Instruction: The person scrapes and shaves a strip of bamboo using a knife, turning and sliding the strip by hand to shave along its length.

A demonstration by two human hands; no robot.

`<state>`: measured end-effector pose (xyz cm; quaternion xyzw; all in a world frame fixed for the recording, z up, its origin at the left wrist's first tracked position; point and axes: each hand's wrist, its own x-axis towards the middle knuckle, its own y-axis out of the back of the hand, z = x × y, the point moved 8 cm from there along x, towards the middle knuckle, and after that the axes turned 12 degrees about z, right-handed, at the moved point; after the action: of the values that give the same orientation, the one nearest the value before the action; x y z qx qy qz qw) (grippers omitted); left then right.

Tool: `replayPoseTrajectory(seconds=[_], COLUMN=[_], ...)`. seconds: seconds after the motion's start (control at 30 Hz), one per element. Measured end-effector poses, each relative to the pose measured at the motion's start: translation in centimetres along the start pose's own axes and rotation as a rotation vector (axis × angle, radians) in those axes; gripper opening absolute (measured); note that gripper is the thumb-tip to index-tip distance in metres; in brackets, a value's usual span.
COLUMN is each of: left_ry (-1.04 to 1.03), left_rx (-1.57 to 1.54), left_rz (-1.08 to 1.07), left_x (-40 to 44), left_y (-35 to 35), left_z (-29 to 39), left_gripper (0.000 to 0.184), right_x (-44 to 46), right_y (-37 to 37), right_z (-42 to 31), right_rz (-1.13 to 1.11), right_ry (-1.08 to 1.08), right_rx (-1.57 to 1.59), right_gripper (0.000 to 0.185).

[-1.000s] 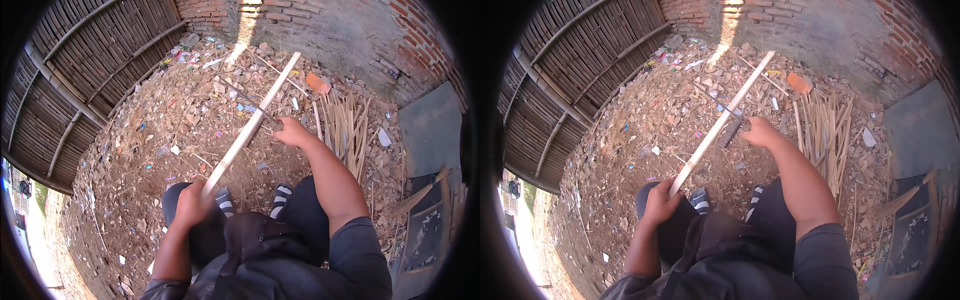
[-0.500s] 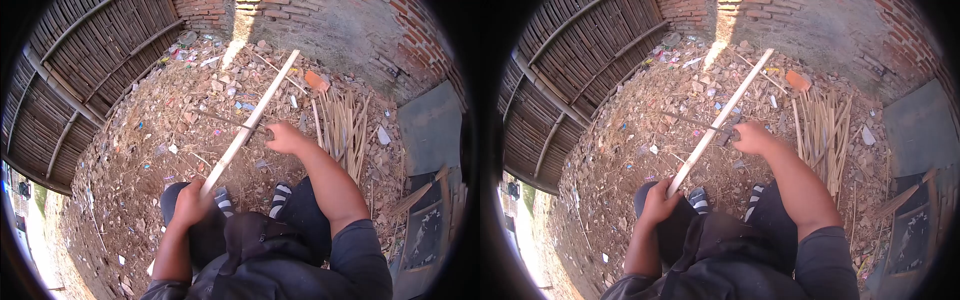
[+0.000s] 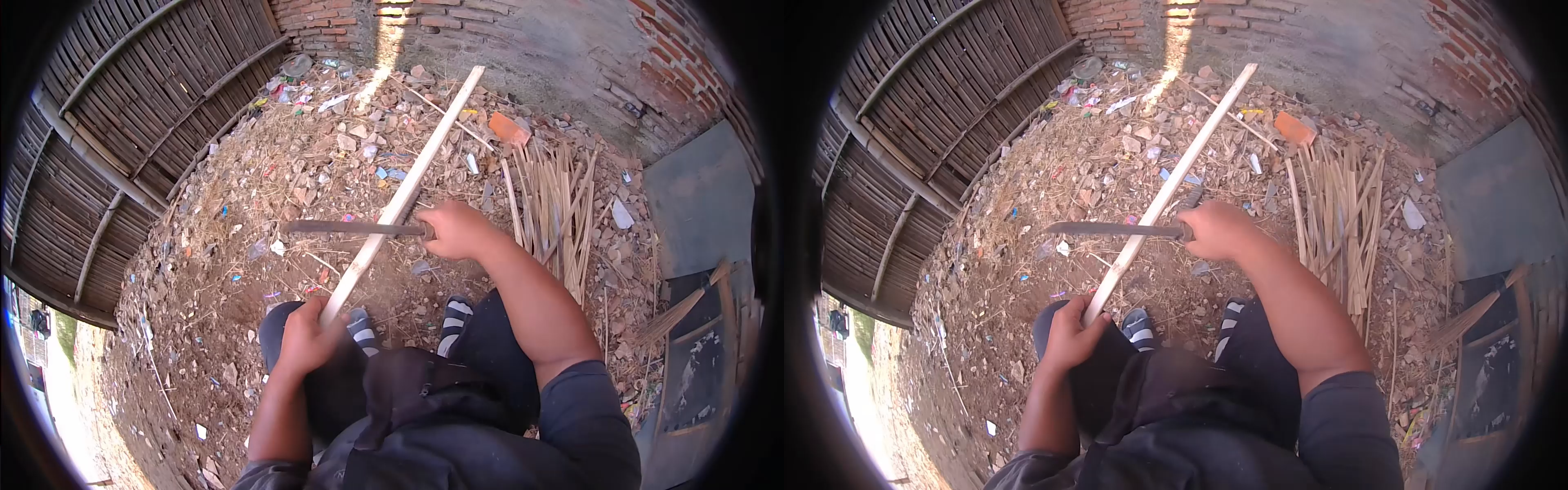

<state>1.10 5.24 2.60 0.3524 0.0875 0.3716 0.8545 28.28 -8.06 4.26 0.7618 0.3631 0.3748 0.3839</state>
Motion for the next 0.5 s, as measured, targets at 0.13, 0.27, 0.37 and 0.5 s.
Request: replayPoseTrajectory(seconds=[0.13, 0.27, 0.37, 0.5], left_ry=[0.033, -0.013, -0.067, 0.118], left_rx=[-0.018, -0.064, -0.034, -0.117], left_rz=[-0.059, -0.062, -0.076, -0.224], left_x=[-0.1, -0.2, -0.2, -0.9], left_y=[0.0, 0.7, 0.1, -0.4], left_z=[0.5, 0.4, -1.0, -0.4], left_gripper=[0.039, 0.032, 0.025, 0.023], right_x=[-0.3, 1.4, 0.5, 0.0], right_y=[-0.3, 0.6, 2.0, 3.0], right_z=[-2.3, 5.2, 8.2, 6.0], right_rz=[-0.077, 0.134, 0.321, 0.153], right_ry=[0.114, -0.164, -0.274, -0.265], right_rx=[-0.102, 0.083, 0.129, 0.158], right_gripper=[0.025, 0.034, 0.036, 0.036])
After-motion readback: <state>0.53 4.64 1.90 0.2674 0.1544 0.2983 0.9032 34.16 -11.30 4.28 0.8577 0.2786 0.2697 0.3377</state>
